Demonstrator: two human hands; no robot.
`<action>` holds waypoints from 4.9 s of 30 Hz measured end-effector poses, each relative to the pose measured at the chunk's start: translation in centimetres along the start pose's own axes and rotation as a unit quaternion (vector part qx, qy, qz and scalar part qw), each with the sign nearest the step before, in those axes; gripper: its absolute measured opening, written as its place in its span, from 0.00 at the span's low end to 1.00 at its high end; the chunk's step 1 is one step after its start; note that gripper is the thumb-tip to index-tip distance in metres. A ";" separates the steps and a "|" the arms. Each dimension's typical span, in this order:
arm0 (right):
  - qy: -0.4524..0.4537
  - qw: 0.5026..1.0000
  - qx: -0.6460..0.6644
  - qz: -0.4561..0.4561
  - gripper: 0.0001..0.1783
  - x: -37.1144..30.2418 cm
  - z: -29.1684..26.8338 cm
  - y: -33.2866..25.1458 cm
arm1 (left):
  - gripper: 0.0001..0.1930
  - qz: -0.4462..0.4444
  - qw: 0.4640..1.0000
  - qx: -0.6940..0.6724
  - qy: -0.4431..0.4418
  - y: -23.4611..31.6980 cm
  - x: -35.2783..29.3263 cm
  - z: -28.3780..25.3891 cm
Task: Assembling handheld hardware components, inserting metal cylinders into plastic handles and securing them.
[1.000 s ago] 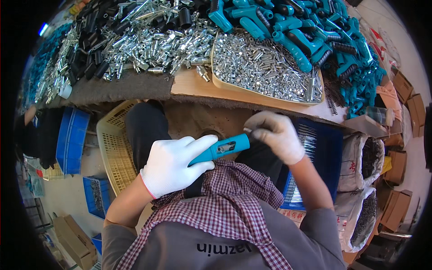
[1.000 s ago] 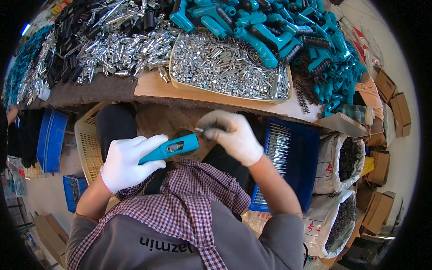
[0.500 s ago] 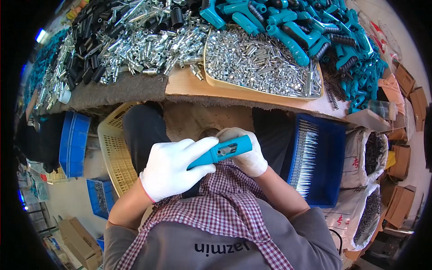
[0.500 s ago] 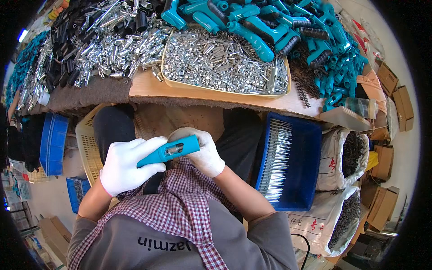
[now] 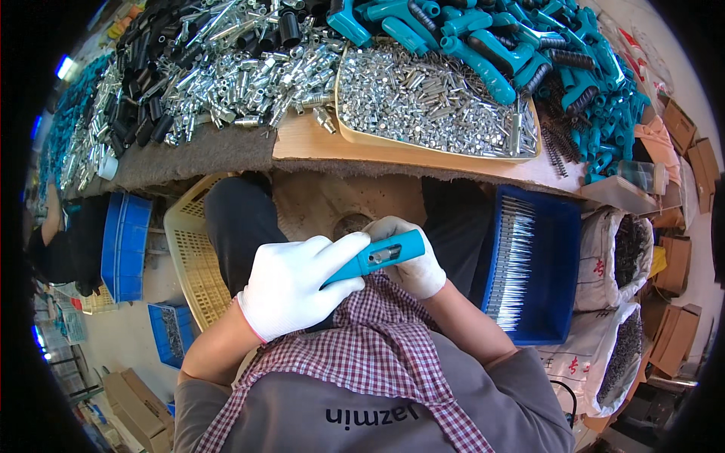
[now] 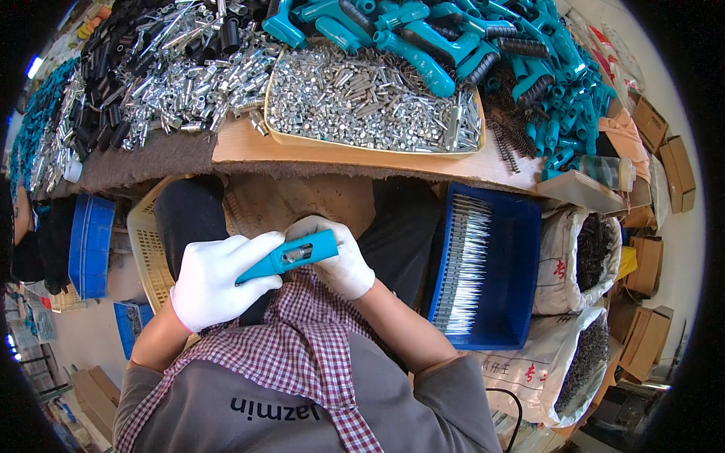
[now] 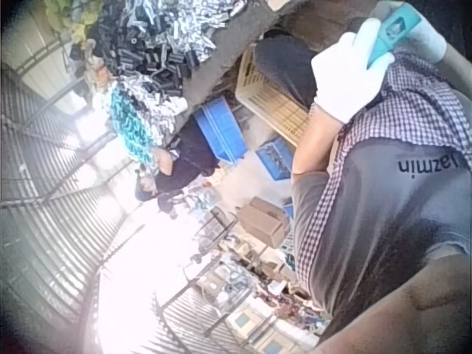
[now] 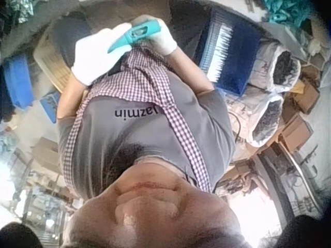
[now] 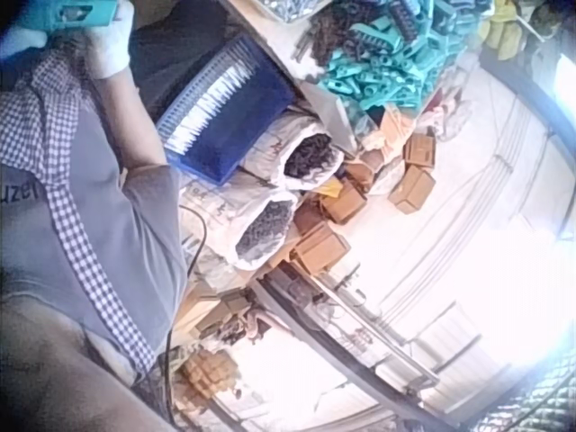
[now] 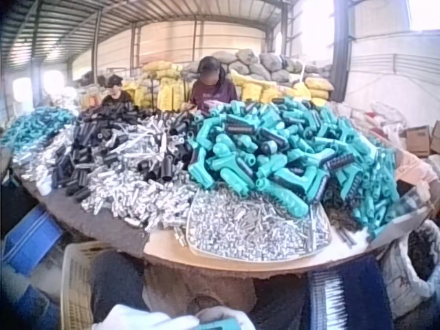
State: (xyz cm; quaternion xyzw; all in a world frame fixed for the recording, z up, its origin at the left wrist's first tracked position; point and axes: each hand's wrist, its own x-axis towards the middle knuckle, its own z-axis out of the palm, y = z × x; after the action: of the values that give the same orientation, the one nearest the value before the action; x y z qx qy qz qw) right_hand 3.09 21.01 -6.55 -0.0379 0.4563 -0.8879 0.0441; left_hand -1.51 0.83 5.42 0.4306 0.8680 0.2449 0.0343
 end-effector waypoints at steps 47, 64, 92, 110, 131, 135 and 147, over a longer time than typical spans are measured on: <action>0.009 0.981 -0.136 0.136 0.26 -0.8 1.9 -6.3 | 0.30 0.041 0.999 0.012 -0.005 -1.3 -0.3 1.4; 0.006 0.965 -0.155 0.209 0.20 1.1 -0.2 -8.5 | 0.29 -0.056 0.986 -0.150 -0.048 -2.8 0.6 1.4; -0.142 0.842 -0.521 0.004 0.15 5.5 1.8 -13.0 | 0.27 0.029 0.993 -0.051 0.103 -2.0 0.4 0.8; 0.092 0.566 -0.774 -0.269 0.11 13.4 -1.5 -12.0 | 0.23 -0.136 0.965 -0.201 0.102 -3.1 -1.2 1.0; 0.087 0.571 -0.787 -0.218 0.09 12.4 -0.5 -12.1 | 0.25 -0.100 0.959 -0.251 0.081 -3.0 -1.9 3.4; 0.121 0.599 -0.753 -0.245 0.06 11.7 -2.1 -12.7 | 0.24 -0.082 0.964 -0.238 0.085 -2.8 -1.5 2.8; 0.009 0.850 -0.520 -0.077 0.10 9.1 3.5 -13.8 | 0.31 -0.019 0.989 -0.024 0.142 -3.4 -0.3 -0.3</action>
State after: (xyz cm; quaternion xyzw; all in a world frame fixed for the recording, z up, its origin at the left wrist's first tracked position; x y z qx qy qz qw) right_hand -6.13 25.14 7.00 -0.0824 0.8476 -0.5213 -0.0552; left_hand -3.92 -1.26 4.12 0.3736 0.8661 0.3238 -0.0746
